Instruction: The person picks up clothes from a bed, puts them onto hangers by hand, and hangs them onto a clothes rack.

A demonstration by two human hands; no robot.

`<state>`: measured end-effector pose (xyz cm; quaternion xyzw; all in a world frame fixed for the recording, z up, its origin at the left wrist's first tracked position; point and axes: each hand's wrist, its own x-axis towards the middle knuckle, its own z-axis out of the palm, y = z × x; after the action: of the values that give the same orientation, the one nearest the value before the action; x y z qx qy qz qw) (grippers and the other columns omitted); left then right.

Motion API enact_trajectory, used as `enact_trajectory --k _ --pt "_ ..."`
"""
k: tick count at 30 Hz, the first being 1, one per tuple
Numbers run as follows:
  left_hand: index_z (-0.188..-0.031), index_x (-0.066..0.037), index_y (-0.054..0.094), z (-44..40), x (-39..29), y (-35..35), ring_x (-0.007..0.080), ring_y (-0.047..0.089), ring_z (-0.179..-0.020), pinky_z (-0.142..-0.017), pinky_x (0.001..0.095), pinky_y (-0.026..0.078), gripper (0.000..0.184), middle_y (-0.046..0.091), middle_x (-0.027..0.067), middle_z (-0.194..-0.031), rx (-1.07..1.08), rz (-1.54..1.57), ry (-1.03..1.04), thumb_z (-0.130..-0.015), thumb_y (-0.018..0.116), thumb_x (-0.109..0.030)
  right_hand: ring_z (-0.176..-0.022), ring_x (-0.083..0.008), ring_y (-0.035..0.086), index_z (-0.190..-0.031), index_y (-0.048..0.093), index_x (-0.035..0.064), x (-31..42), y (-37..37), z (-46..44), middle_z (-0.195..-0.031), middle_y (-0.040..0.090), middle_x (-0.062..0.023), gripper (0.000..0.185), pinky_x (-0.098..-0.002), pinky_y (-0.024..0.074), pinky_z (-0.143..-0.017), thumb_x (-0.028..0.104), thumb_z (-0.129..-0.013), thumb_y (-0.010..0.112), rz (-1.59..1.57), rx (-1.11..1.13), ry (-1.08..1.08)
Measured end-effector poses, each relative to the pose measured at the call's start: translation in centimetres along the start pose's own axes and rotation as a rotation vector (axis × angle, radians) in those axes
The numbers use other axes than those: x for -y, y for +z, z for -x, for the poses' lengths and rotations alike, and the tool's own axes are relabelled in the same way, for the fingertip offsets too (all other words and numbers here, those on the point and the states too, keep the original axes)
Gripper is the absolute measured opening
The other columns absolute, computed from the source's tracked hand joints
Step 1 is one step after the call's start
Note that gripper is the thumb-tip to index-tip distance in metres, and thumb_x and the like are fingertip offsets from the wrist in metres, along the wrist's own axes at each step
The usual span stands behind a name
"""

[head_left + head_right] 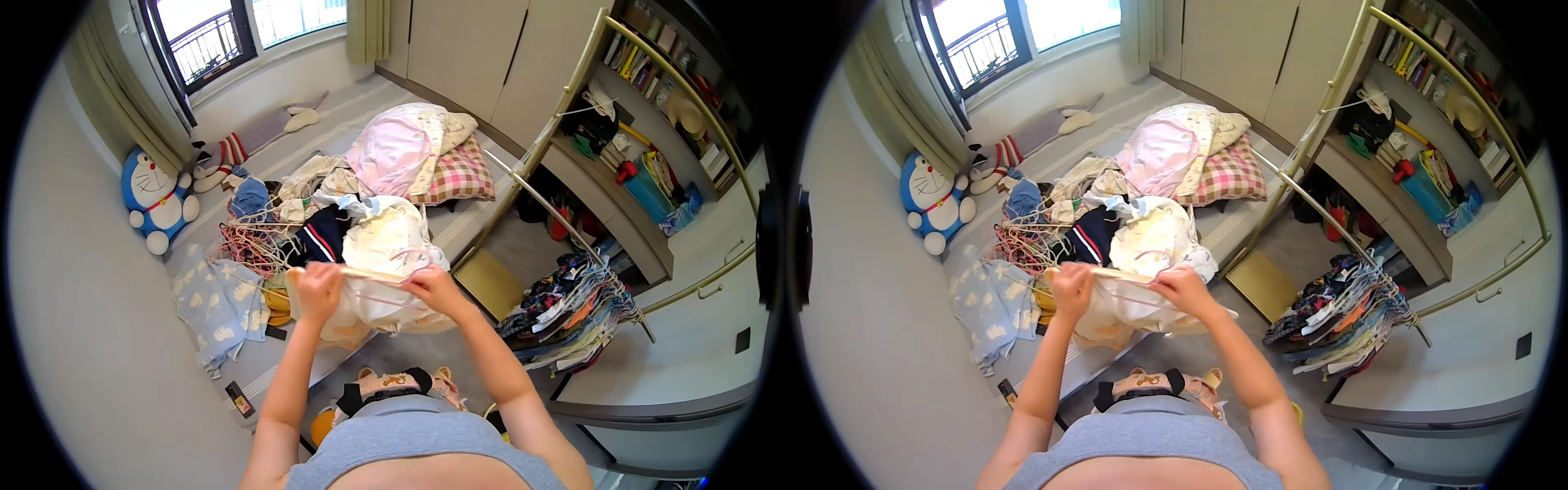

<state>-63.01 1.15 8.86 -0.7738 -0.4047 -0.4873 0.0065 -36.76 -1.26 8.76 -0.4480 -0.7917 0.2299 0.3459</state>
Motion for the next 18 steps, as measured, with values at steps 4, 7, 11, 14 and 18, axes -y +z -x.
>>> enact_trajectory --k 4,7,11,14,18 --pt "-0.084 -0.007 0.066 -1.6 -2.2 3.5 0.0237 0.054 -0.07 -0.059 0.0344 0.042 0.009 0.057 0.0061 -0.074 -0.062 -0.153 -0.14 -0.076 0.062 -0.009 -0.06 -0.026 0.058 -0.073 0.064 0.0077 -3.0 -5.6 4.1 -0.063 0.06 -0.0103 0.018 -0.0331 0.0431 -0.06 0.025 -0.079 0.063 0.143 -0.047 0.275" --pt "-0.084 -0.005 0.066 -0.8 -6.7 9.0 0.0285 0.057 -0.065 -0.057 0.0366 0.044 0.009 0.057 0.011 -0.077 0.071 -0.048 -0.183 -0.079 0.059 -0.008 -0.056 -0.0274 0.055 -0.073 0.064 0.0071 -3.3 -8.2 6.2 -0.06 0.058 -0.0101 0.016 -0.0345 0.0412 -0.057 0.022 -0.078 0.063 0.241 -0.291 0.231" --pt "-0.086 -0.004 0.063 1.1 -11.8 14.6 0.0283 0.058 -0.067 -0.059 0.035 0.046 0.01 0.059 0.0128 -0.081 0.16 0.226 -0.119 -0.081 0.059 -0.011 -0.057 -0.0252 0.054 -0.07 0.063 0.0055 -5.3 -11.9 9.6 -0.059 0.056 -0.0091 0.012 -0.0357 0.0386 -0.056 0.016 -0.077 0.063 0.242 -0.576 0.073" --pt "-0.089 -0.006 0.064 0.4 -13.3 16.8 0.0252 0.059 -0.069 -0.061 0.0332 0.047 0.011 0.06 0.0109 -0.088 0.123 0.281 -0.335 -0.079 0.059 -0.011 -0.058 -0.0223 0.055 -0.071 0.064 0.0056 -8.9 -14.5 14.2 -0.061 0.058 -0.0075 0.009 -0.0333 0.0395 -0.057 0.014 -0.075 0.065 0.225 -0.485 0.057" --pt "-0.089 -0.005 0.066 -0.7 -10.3 20.2 0.0216 0.058 -0.064 -0.059 0.0317 0.046 0.014 0.062 0.0113 -0.089 0.301 0.522 -0.496 -0.078 0.06 -0.012 -0.057 -0.0212 0.055 -0.069 0.065 0.006 -9.6 -17.5 19.0 -0.061 0.059 -0.0056 0.009 -0.031 0.0405 -0.056 0.014 -0.072 0.068 0.2 -0.486 0.114"
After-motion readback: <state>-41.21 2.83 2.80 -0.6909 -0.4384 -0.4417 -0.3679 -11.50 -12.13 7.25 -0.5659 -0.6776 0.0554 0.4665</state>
